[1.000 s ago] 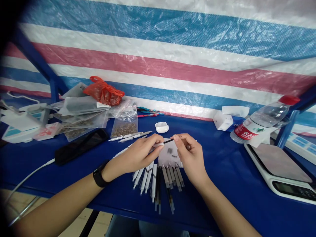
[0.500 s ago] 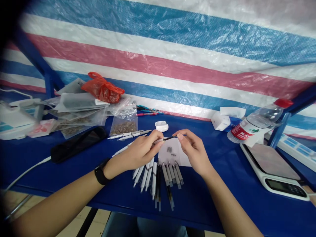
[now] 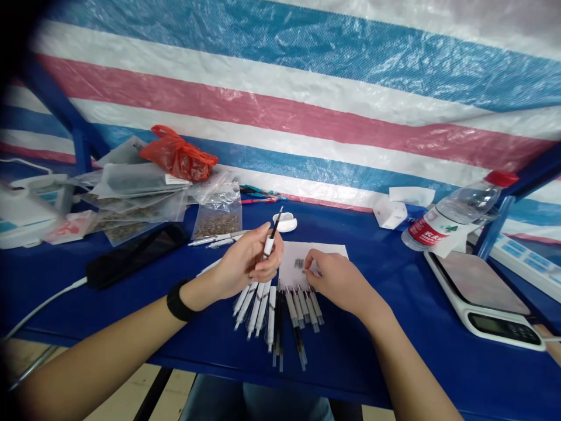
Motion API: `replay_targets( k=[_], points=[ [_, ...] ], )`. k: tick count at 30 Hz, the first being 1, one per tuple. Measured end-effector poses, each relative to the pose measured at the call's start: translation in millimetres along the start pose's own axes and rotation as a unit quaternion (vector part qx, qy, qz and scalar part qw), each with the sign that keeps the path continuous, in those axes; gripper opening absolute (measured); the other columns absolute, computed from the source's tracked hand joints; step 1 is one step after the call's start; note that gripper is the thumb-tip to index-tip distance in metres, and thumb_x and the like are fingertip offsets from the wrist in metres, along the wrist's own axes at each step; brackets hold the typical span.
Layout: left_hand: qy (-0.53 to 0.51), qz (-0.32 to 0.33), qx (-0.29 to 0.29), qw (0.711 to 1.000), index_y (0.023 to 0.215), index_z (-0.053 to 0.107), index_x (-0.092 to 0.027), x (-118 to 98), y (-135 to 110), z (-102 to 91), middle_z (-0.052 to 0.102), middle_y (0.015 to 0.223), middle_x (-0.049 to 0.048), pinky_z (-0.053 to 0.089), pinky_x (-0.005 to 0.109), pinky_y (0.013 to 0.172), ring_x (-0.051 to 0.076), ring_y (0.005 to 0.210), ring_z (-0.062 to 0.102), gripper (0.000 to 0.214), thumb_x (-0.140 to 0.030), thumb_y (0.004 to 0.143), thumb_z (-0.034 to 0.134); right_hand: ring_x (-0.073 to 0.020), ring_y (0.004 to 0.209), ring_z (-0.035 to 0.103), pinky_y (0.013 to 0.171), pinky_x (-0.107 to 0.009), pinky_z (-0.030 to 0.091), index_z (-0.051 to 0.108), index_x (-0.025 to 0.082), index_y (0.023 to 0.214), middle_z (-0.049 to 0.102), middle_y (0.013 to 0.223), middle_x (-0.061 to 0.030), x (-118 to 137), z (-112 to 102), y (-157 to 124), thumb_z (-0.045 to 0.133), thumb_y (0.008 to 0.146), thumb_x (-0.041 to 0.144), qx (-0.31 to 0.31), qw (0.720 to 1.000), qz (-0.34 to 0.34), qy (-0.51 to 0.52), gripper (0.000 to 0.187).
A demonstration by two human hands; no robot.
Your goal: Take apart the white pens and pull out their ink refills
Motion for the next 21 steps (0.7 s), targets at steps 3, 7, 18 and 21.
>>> replay_targets(
  k=[3,7,18,21],
  points=[
    [-0.013,-0.01,0.01,1.0,0.068,0.043,-0.02,0.7,-1.0,1.1,0.024,0.049,-0.0081,0.017,0.022,0.042,0.007,0.039,0.017,0.054,-0.061,0.102,0.032,-0.0148,0.054,0.05,0.055,-0.024,0.031,0.06,0.02,0.088,0.053,0.06,0.0042,2.4,2.1,-0.5,0.054,0.09,0.015,0.011,1.0,0.009,-0.025,0.008],
    [-0.026,-0.019,0.044,0.999,0.067,0.044,-0.02,0.8,-2.8,2.9,0.024,0.051,-0.0078,0.017,0.022,0.043,0.006,0.04,0.017,0.054,-0.059,0.103,0.038,-0.0158,0.057,0.051,0.057,-0.025,0.031,0.061,0.019,0.093,0.054,0.063,0.003,7.1,2.3,-1.6,0.054,0.087,0.011,0.029,0.999,0.019,-0.029,0.012],
    [0.005,-0.055,0.087,0.995,0.059,0.038,-0.019,0.9,-5.8,8.3,0.022,0.05,-0.0079,0.019,0.025,0.045,0.006,0.039,0.019,0.057,-0.053,0.105,0.041,-0.017,0.058,0.053,0.059,-0.026,0.031,0.061,0.019,0.094,0.056,0.066,0.0013,5.7,1.7,-3.6,0.055,0.086,0.013,0.049,0.998,0.024,-0.016,0.011],
    [0.014,-0.066,0.106,0.992,0.06,0.039,-0.019,1.1,-6.5,9.8,0.021,0.049,-0.0085,0.016,0.024,0.044,0.006,0.04,0.017,0.056,-0.052,0.105,0.043,-0.0163,0.057,0.05,0.058,-0.027,0.03,0.06,0.019,0.091,0.051,0.062,0.0028,5.0,0.7,-2.8,0.057,0.084,0.012,0.031,0.999,0.025,-0.012,0.01]
  ],
)
Point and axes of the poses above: each hand's wrist, its own y-axis towards the middle knuckle, its own z-axis out of the palm, x = y × z, the point moved 4 cm from there along y, towards the middle knuckle
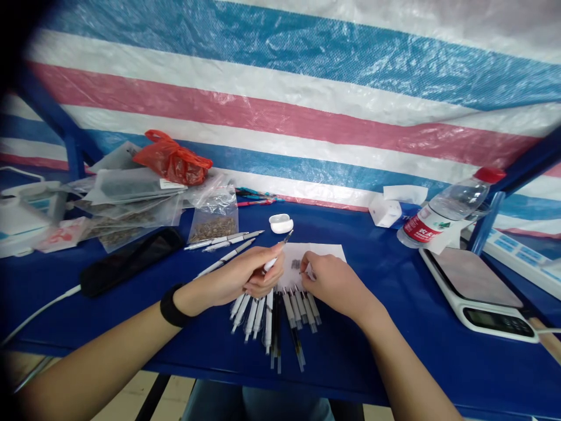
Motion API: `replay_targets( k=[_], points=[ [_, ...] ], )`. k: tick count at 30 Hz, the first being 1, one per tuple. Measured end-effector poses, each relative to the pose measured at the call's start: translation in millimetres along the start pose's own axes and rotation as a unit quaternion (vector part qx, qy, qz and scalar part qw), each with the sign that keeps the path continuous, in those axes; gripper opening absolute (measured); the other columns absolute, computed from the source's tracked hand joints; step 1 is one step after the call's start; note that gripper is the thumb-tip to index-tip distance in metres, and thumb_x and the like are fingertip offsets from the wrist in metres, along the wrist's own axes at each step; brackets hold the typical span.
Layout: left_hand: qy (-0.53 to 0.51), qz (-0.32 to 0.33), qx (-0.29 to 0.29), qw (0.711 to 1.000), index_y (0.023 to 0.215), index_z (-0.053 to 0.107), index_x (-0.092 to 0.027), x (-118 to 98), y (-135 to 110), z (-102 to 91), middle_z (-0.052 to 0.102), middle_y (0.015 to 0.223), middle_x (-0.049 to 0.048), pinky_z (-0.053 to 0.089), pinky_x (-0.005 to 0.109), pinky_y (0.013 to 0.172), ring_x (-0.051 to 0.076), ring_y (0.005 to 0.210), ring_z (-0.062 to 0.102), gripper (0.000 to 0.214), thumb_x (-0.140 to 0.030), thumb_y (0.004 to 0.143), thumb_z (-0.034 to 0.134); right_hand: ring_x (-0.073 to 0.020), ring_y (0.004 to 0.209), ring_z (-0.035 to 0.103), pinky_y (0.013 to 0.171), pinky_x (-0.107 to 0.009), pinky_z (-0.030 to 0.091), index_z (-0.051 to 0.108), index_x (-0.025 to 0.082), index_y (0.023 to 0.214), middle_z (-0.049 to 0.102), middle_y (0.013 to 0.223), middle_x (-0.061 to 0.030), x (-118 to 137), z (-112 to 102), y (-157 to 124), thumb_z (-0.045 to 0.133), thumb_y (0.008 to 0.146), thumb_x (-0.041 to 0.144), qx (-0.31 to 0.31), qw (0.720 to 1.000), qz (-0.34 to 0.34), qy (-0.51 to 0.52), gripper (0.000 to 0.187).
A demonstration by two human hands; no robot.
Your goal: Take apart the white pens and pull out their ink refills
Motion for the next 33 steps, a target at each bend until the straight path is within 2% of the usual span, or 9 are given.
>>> replay_targets(
  k=[3,5,7,9,12,15,20,27,33],
  points=[
    [0.01,-0.013,0.018,1.0,0.064,0.04,-0.019,0,-1,2.5,0.022,0.051,-0.009,0.015,0.024,0.044,0.006,0.041,0.016,0.053,-0.052,0.104,0.046,-0.0149,0.055,0.046,0.056,-0.027,0.029,0.059,0.019,0.088,0.046,0.06,0.0046,2,-6,-2,0.058,0.085,0.016,-0.031,0.996,-0.019,0.077,0.005],
    [0.016,-0.022,0.02,0.999,0.064,0.039,-0.019,-1,-1,3.4,0.023,0.052,-0.0093,0.015,0.023,0.044,0.006,0.042,0.015,0.053,-0.054,0.103,0.047,-0.0133,0.054,0.041,0.054,-0.027,0.028,0.059,0.02,0.087,0.044,0.061,0.0053,5,-12,-5,0.059,0.089,0.026,-0.044,0.974,-0.061,0.213,0.006],
    [0.021,-0.033,0.02,0.999,0.064,0.038,-0.019,0,-1,3.9,0.021,0.052,-0.0097,0.013,0.024,0.044,0.006,0.042,0.014,0.054,-0.057,0.101,0.048,-0.0105,0.049,0.033,0.052,-0.026,0.025,0.058,0.021,0.088,0.041,0.059,0.0074,8,-19,-10,0.063,0.092,0.037,-0.054,0.915,-0.101,0.388,0.017],
    [0.032,-0.042,0.024,0.998,0.062,0.037,-0.019,1,-1,4.4,0.02,0.051,-0.0099,0.012,0.024,0.044,0.005,0.043,0.014,0.056,-0.059,0.1,0.049,-0.0076,0.043,0.021,0.049,-0.026,0.021,0.058,0.023,0.088,0.033,0.053,0.0113,9,-25,-14,0.067,0.093,0.042,-0.065,0.828,-0.114,0.545,0.022],
    [0.073,-0.05,0.038,0.995,0.061,0.036,-0.019,3,-1,5.8,0.022,0.052,-0.0091,0.014,0.025,0.045,0.005,0.044,0.016,0.058,-0.061,0.099,0.05,-0.0052,0.039,0.011,0.048,-0.025,0.02,0.058,0.024,0.088,0.021,0.048,0.015,12,-25,-18,0.076,0.089,0.039,-0.052,0.715,-0.108,0.688,0.024],
    [0.116,-0.054,0.054,0.99,0.059,0.036,-0.019,5,-1,8.2,0.026,0.053,-0.0082,0.017,0.026,0.047,0.005,0.043,0.02,0.061,-0.064,0.098,0.049,-0.0042,0.036,0.009,0.046,-0.024,0.019,0.054,0.024,0.083,0.02,0.048,0.0155,21,-18,-17,0.081,0.085,0.036,0.001,0.656,-0.111,0.746,0.03],
    [0.136,-0.055,0.062,0.987,0.057,0.035,-0.019,8,-1,10.2,0.026,0.052,-0.0079,0.018,0.028,0.049,0.006,0.044,0.022,0.062,-0.065,0.098,0.048,-0.0031,0.034,0.009,0.048,-0.023,0.019,0.052,0.022,0.079,0.019,0.045,0.0159,32,-7,-17,0.081,0.086,0.036,0.075,0.627,-0.126,0.765,0.033],
    [0.115,-0.052,0.065,0.99,0.057,0.033,-0.019,7,0,9.4,0.026,0.053,-0.0079,0.016,0.028,0.048,0.006,0.044,0.02,0.064,-0.067,0.096,0.049,-0.0028,0.036,0.011,0.05,-0.021,0.022,0.06,0.022,0.084,0.022,0.048,0.0148,32,-9,-18,0.079,0.088,0.026,0.088,0.558,-0.15,0.812,0.02],
    [0.099,-0.047,0.065,0.992,0.057,0.032,-0.019,5,0,10.5,0.025,0.052,-0.0085,0.015,0.027,0.047,0.005,0.044,0.018,0.064,-0.067,0.095,0.051,-0.0039,0.036,0.01,0.049,-0.023,0.021,0.058,0.023,0.081,0.021,0.046,0.0153,30,-6,-16,0.083,0.084,0.029,0.083,0.58,-0.138,0.798,0.026]
  ],
)
Point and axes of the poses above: each hand's wrist, its own y-axis towards the middle knuckle, its own z-axis out of the palm, x = y × z, the point moved 4 cm from there along y, towards the middle knuckle
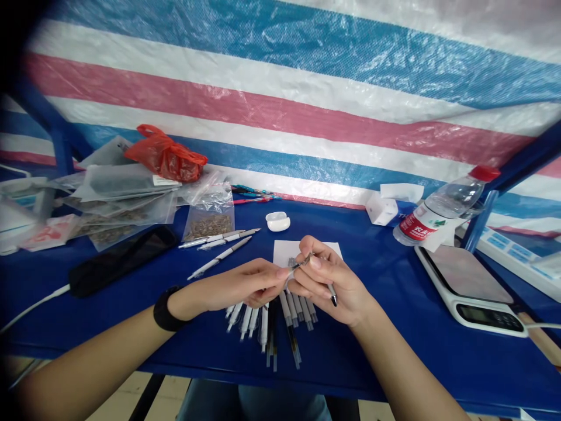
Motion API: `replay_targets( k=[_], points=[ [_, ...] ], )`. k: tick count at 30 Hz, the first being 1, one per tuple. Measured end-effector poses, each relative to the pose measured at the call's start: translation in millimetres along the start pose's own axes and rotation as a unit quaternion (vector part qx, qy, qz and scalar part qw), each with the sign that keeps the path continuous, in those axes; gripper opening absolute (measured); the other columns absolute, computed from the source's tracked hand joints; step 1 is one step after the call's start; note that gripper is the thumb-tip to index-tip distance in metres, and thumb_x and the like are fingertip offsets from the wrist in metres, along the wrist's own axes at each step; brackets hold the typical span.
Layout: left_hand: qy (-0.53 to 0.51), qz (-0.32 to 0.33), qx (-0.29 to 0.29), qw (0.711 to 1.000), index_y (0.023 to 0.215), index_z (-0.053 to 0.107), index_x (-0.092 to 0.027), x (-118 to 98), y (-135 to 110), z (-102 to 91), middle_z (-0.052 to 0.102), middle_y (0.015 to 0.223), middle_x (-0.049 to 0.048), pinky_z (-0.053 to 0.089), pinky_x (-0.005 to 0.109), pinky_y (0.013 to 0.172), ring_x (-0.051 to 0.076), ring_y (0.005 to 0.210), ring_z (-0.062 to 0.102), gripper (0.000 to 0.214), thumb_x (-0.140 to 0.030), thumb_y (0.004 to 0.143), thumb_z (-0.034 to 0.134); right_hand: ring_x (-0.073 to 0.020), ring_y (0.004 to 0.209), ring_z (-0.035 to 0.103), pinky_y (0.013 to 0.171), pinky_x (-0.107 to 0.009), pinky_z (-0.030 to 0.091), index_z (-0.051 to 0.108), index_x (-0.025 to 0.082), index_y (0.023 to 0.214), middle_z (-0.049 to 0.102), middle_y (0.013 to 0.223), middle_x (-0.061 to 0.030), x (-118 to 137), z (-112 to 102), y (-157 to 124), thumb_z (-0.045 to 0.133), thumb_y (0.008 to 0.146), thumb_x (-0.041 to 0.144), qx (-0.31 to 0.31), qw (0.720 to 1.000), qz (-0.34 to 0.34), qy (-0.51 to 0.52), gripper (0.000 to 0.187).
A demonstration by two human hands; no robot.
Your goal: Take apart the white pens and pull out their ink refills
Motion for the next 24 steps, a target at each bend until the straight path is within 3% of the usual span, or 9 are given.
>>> replay_targets(
  k=[13,24],
  points=[
    [-0.003,0.005,0.0,1.0,0.057,0.034,-0.019,-0.8,-0.2,-0.5,0.025,0.051,-0.0085,0.015,0.028,0.048,0.006,0.043,0.019,0.063,-0.064,0.097,0.05,-0.0058,0.037,0.008,0.049,-0.026,0.02,0.047,0.025,0.076,0.017,0.044,0.0151,0.2,-1.3,0.7,0.085,0.078,0.042,-0.053,0.996,-0.008,-0.065,0.042],
    [-0.009,0.004,-0.01,1.0,0.058,0.034,-0.019,-1.0,-0.4,-0.2,0.026,0.052,-0.0085,0.016,0.027,0.048,0.006,0.045,0.02,0.062,-0.065,0.096,0.051,-0.0049,0.038,0.01,0.052,-0.026,0.022,0.052,0.026,0.082,0.02,0.046,0.0147,-1.9,0.6,0.5,0.08,0.086,0.035,-0.017,0.999,-0.005,-0.045,0.03]
  ],
)
Point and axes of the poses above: each hand's wrist, its own y-axis towards the middle knuckle, its own z-axis out of the palm, x = y × z, the point moved 4 cm from there along y, towards the middle knuckle
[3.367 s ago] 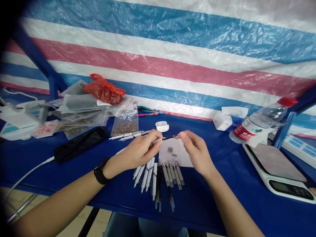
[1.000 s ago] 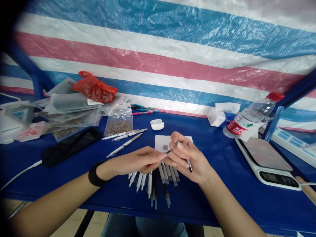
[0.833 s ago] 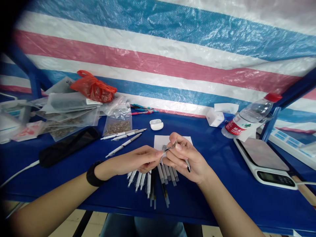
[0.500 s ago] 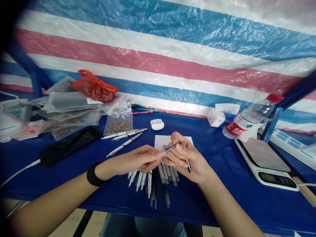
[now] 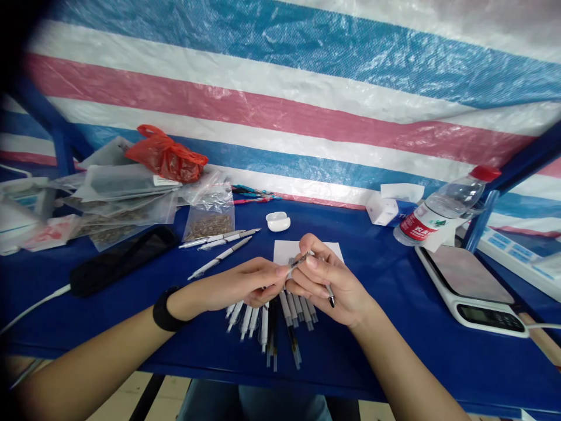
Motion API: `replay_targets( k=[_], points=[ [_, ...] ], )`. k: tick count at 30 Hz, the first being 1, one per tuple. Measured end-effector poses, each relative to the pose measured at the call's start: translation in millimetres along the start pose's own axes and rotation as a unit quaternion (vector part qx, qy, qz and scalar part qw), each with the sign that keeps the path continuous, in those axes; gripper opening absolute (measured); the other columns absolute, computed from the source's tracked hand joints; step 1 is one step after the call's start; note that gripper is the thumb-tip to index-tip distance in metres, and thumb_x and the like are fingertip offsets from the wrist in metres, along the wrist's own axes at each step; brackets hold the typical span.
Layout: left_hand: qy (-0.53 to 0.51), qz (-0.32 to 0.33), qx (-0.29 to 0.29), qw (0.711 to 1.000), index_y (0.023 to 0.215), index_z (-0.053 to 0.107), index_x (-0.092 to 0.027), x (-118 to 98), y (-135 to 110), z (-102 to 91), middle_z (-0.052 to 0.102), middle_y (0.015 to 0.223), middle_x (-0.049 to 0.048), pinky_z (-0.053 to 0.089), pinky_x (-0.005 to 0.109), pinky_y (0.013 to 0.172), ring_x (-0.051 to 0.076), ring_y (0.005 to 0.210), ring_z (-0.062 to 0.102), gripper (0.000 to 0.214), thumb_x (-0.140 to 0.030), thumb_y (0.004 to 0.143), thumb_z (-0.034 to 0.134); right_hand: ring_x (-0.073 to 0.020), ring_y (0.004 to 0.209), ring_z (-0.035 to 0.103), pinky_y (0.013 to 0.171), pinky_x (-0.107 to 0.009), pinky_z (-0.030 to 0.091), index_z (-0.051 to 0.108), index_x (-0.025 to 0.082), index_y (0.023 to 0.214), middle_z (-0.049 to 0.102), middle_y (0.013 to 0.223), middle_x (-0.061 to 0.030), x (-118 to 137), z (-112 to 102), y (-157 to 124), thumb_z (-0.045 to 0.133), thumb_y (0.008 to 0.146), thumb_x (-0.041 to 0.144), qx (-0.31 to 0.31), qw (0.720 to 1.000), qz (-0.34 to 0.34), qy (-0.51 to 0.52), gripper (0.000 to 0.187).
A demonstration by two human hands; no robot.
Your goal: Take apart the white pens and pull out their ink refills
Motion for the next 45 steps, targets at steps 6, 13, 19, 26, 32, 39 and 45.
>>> replay_targets(
  k=[6,13,19,26,32,39,45],
  points=[
    [0.004,-0.001,0.0,1.0,0.058,0.034,-0.019,1,0,-0.8,0.025,0.052,-0.0085,0.016,0.026,0.047,0.006,0.044,0.02,0.062,-0.065,0.097,0.05,-0.0061,0.038,0.009,0.051,-0.026,0.021,0.048,0.026,0.08,0.017,0.046,0.0145,1,-4,0,0.083,0.081,0.042,-0.04,0.999,-0.001,-0.03,0.038],
    [0.008,-0.004,0.006,1.0,0.058,0.033,-0.019,0,-1,-0.1,0.025,0.052,-0.0082,0.018,0.027,0.048,0.006,0.044,0.02,0.063,-0.066,0.097,0.049,-0.0069,0.039,0.007,0.049,-0.028,0.018,0.047,0.027,0.078,0.016,0.046,0.0146,5,-7,1,0.085,0.076,0.045,-0.077,0.996,-0.008,-0.055,0.042],
    [0.007,0.004,0.006,1.0,0.058,0.032,-0.019,0,-1,-1.0,0.024,0.052,-0.0082,0.018,0.027,0.048,0.006,0.044,0.019,0.063,-0.065,0.098,0.047,-0.0069,0.039,0.008,0.05,-0.028,0.02,0.046,0.027,0.079,0.017,0.047,0.0147,3,-8,1,0.084,0.078,0.044,-0.066,0.997,-0.007,-0.049,0.041],
    [0.005,-0.01,-0.004,1.0,0.058,0.034,-0.019,-1,-1,0.0,0.025,0.052,-0.0085,0.017,0.026,0.048,0.006,0.045,0.02,0.063,-0.068,0.095,0.049,-0.0073,0.039,0.01,0.052,-0.027,0.023,0.049,0.026,0.079,0.019,0.045,0.015,-1,-5,1,0.083,0.079,0.045,-0.052,0.997,0.015,-0.06,0.04],
    [0.007,0.005,-0.03,1.0,0.057,0.034,-0.019,0,0,-1.5,0.025,0.051,-0.0086,0.016,0.025,0.047,0.006,0.045,0.021,0.064,-0.069,0.093,0.051,-0.0078,0.041,0.012,0.053,-0.026,0.025,0.054,0.026,0.083,0.022,0.046,0.0147,-4,-7,2,0.082,0.081,0.046,-0.048,0.996,0.003,-0.074,0.034],
    [-0.002,0.003,-0.024,1.0,0.059,0.035,-0.02,0,0,-1.2,0.024,0.051,-0.0089,0.015,0.026,0.047,0.006,0.045,0.019,0.063,-0.07,0.094,0.049,-0.0081,0.045,0.016,0.058,-0.024,0.028,0.061,0.025,0.085,0.029,0.043,0.0141,-8,-11,4,0.079,0.086,0.048,-0.036,0.994,-0.001,-0.106,0.029],
    [-0.002,0.008,-0.028,1.0,0.058,0.032,-0.021,2,0,-3.2,0.023,0.051,-0.008,0.014,0.028,0.048,0.007,0.044,0.019,0.065,-0.073,0.096,0.041,-0.0064,0.043,0.016,0.055,-0.023,0.027,0.063,0.021,0.083,0.031,0.044,0.0136,-13,-10,5,0.078,0.087,0.043,-0.037,0.991,0.035,-0.125,0.027]
  ],
)
Point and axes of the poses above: each hand's wrist, its own y-axis towards the middle knuckle, its own z-axis out of the palm, x = y × z, the point moved 4 cm from there along y, towards the middle knuckle
